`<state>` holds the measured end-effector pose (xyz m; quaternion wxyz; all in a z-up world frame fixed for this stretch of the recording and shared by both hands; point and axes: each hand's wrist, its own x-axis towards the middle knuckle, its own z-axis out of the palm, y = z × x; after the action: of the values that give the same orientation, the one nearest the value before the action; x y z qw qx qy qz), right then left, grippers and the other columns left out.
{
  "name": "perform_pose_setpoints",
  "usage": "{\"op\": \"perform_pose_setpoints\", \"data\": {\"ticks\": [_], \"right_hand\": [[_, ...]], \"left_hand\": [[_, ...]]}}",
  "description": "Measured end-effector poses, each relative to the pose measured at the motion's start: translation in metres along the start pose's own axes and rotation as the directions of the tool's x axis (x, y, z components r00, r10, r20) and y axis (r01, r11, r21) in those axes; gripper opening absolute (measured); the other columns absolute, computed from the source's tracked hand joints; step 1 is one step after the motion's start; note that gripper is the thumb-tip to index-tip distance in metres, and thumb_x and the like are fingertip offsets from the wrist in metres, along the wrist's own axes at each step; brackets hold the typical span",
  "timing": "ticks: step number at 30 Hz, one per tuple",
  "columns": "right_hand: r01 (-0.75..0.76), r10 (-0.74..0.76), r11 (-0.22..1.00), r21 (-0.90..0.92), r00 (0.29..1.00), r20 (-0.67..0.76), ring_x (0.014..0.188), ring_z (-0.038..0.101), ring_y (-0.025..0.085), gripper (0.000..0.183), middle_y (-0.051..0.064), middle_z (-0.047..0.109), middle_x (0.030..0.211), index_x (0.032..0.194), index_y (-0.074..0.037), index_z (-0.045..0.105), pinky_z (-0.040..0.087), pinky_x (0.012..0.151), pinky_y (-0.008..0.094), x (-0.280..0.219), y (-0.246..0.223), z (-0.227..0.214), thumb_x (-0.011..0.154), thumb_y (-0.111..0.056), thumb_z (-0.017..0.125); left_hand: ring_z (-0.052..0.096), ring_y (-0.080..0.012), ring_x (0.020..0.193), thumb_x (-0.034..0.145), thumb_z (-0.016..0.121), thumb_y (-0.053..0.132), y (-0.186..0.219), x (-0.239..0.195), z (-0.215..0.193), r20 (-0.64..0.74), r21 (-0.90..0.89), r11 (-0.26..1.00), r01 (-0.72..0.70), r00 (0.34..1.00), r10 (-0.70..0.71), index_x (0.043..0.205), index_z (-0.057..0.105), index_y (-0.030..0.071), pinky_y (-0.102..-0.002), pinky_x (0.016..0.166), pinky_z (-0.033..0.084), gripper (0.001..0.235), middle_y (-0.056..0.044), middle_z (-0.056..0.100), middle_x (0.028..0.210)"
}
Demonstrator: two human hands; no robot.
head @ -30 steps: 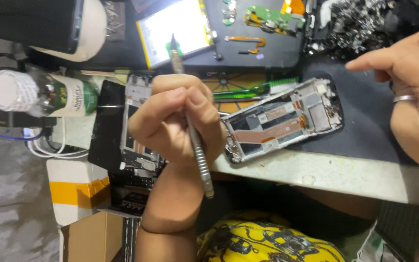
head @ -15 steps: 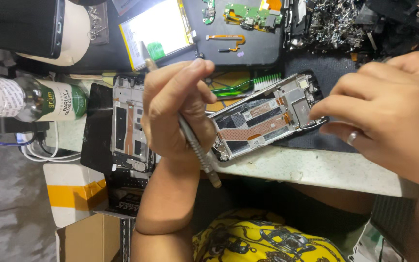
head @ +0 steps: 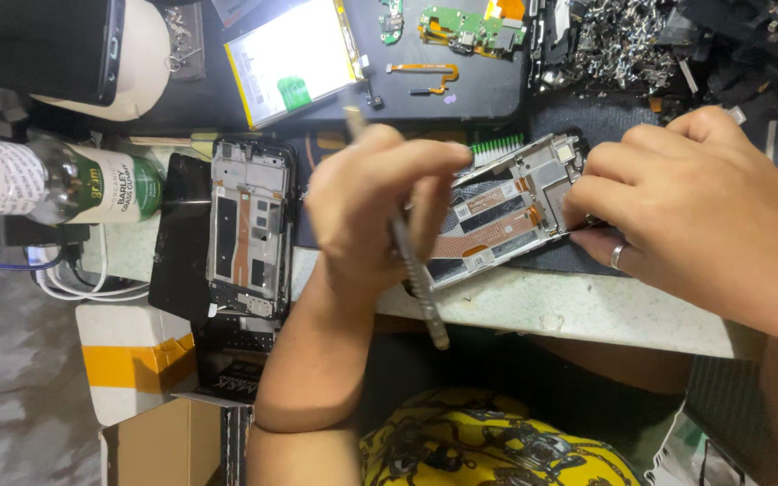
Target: The person uses a precision screwdriver to remove screws and a metal spudger to pry and separate internal components of a disassembled smartphone. They handle the phone chassis, ribbon cables, and small screws, placing removed parts on the workbench.
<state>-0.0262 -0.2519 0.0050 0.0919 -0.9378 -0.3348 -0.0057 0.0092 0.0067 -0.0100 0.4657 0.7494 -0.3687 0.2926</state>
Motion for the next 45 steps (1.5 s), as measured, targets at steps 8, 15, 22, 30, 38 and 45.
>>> {"op": "perform_pose_setpoints", "data": {"ticks": [8, 15, 22, 30, 38, 45], "right_hand": [[0.019, -0.006, 0.979, 0.201, 0.998, -0.068, 0.107, 0.060, 0.027, 0.021, 0.001, 0.065, 0.106, 0.082, -0.020, 0.069, 0.045, 0.091, 0.041, -0.008, 0.010, -0.009, 0.065, -0.027, 0.079], [-0.074, 0.097, 0.797, 0.600, 0.995, -0.007, 0.105, 0.070, 0.013, 0.018, 0.003, 0.068, 0.111, 0.100, -0.010, 0.064, 0.054, 0.091, 0.030, -0.013, 0.030, -0.006, 0.088, -0.021, 0.072], [-0.166, 0.168, 0.765, 0.622, 0.984, 0.056, 0.099, 0.066, 0.015, 0.019, 0.003, 0.066, 0.110, 0.107, -0.008, 0.063, 0.057, 0.084, 0.029, -0.012, 0.036, -0.003, 0.093, -0.020, 0.068], [-0.191, 0.209, 0.753, 0.629, 0.977, 0.047, 0.094, 0.067, 0.014, 0.016, 0.002, 0.070, 0.106, 0.106, -0.007, 0.064, 0.058, 0.081, 0.028, -0.009, 0.031, -0.009, 0.095, -0.019, 0.066], [-0.213, 0.232, 0.746, 0.632, 0.971, 0.053, 0.092, 0.069, 0.014, 0.017, 0.002, 0.070, 0.103, 0.104, -0.007, 0.063, 0.056, 0.081, 0.029, -0.005, 0.027, -0.013, 0.093, -0.019, 0.066], [-0.071, 0.174, 0.892, 0.446, 0.965, -0.196, 0.104, 0.066, 0.018, 0.020, 0.009, 0.068, 0.112, 0.100, -0.008, 0.064, 0.053, 0.092, 0.034, -0.018, 0.021, -0.021, 0.084, -0.013, 0.075]], "left_hand": [[0.059, -0.0145, 0.059, 0.102, 0.080, 0.005, 0.017, 0.012, -0.012, 0.147, -0.082, 0.994, 0.078, 0.987, -0.065, 0.113, 0.066, 0.005, -0.028, 0.053, 0.042, 0.018, -0.006, 0.063, 0.081], [0.058, -0.0159, 0.059, 0.088, 0.088, 0.024, 0.022, 0.019, -0.029, 0.261, -0.232, 0.964, 0.128, 0.963, -0.066, 0.101, 0.071, 0.006, -0.030, 0.054, 0.040, 0.028, -0.005, 0.060, 0.077], [0.054, -0.0178, 0.059, 0.085, 0.091, 0.014, 0.017, 0.025, -0.032, 0.295, -0.149, 0.985, 0.083, 0.955, -0.035, 0.095, 0.072, 0.007, -0.031, 0.051, 0.037, 0.023, -0.003, 0.055, 0.071], [0.057, -0.0157, 0.062, 0.086, 0.090, 0.012, 0.017, 0.024, -0.030, 0.314, -0.064, 0.995, 0.079, 0.948, -0.055, 0.095, 0.072, 0.009, -0.030, 0.052, 0.042, 0.021, -0.002, 0.055, 0.075], [0.061, -0.0162, 0.063, 0.085, 0.090, 0.019, 0.015, 0.023, -0.028, 0.317, -0.025, 0.997, 0.069, 0.947, -0.057, 0.095, 0.072, 0.008, -0.032, 0.056, 0.045, 0.024, -0.004, 0.057, 0.078], [0.063, -0.0203, 0.067, 0.090, 0.085, 0.019, 0.007, 0.015, -0.030, 0.351, -0.002, 1.000, 0.013, 0.936, -0.012, 0.095, 0.069, 0.007, -0.033, 0.056, 0.047, 0.021, -0.006, 0.057, 0.081]]}}
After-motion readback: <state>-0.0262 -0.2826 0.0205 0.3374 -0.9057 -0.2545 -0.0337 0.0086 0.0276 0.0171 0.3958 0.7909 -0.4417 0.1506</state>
